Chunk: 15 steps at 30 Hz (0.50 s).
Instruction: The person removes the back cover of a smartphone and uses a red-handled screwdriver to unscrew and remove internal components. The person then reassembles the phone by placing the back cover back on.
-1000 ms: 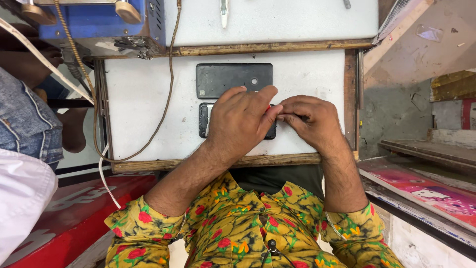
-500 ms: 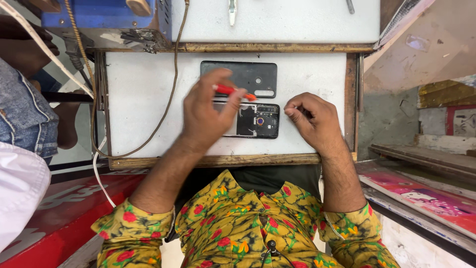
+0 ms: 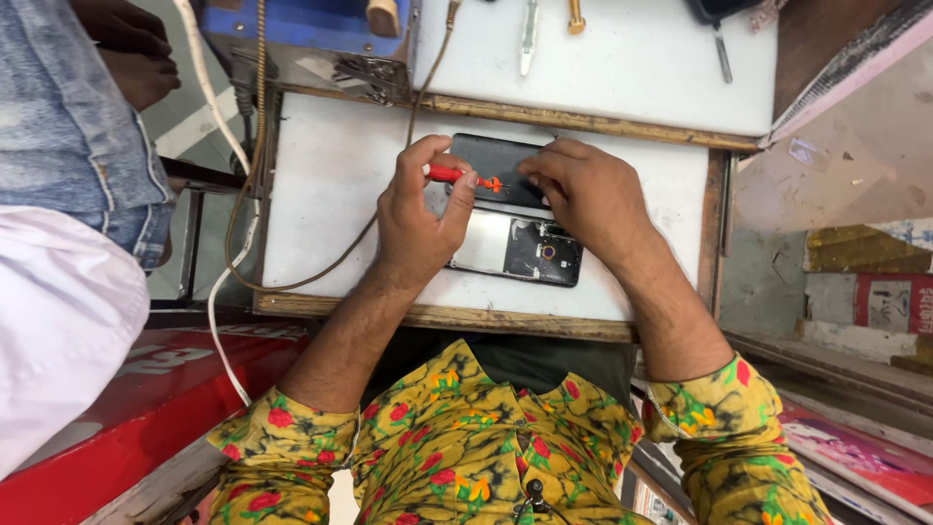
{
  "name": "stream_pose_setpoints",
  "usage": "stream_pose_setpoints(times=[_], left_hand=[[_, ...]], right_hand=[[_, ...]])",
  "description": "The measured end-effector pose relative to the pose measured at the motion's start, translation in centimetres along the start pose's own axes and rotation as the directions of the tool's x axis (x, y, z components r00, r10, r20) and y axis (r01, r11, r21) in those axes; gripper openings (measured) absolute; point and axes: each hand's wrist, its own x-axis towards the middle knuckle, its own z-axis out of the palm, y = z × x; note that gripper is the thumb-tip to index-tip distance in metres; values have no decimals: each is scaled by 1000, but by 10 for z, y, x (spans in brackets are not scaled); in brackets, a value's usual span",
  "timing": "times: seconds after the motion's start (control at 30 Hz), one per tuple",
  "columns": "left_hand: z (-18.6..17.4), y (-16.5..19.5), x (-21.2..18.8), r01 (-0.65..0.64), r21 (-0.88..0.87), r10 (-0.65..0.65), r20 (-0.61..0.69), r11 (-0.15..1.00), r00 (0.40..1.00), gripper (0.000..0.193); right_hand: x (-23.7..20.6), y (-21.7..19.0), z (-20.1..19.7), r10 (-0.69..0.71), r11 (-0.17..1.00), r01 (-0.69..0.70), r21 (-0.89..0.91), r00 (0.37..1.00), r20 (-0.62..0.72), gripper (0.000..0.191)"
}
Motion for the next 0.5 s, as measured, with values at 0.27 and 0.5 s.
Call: stream_pose_setpoints(times=[0.27, 0.5], left_hand=[[3, -9, -4, -40, -75, 42, 21, 996, 999, 51], [8, -10, -11, 10, -108, 5, 133, 994, 991, 55]], right_hand=[[-13, 35, -16, 90, 988, -91, 124, 996, 14, 32], [-32, 63, -9, 209, 860, -205, 466, 977, 43, 22]])
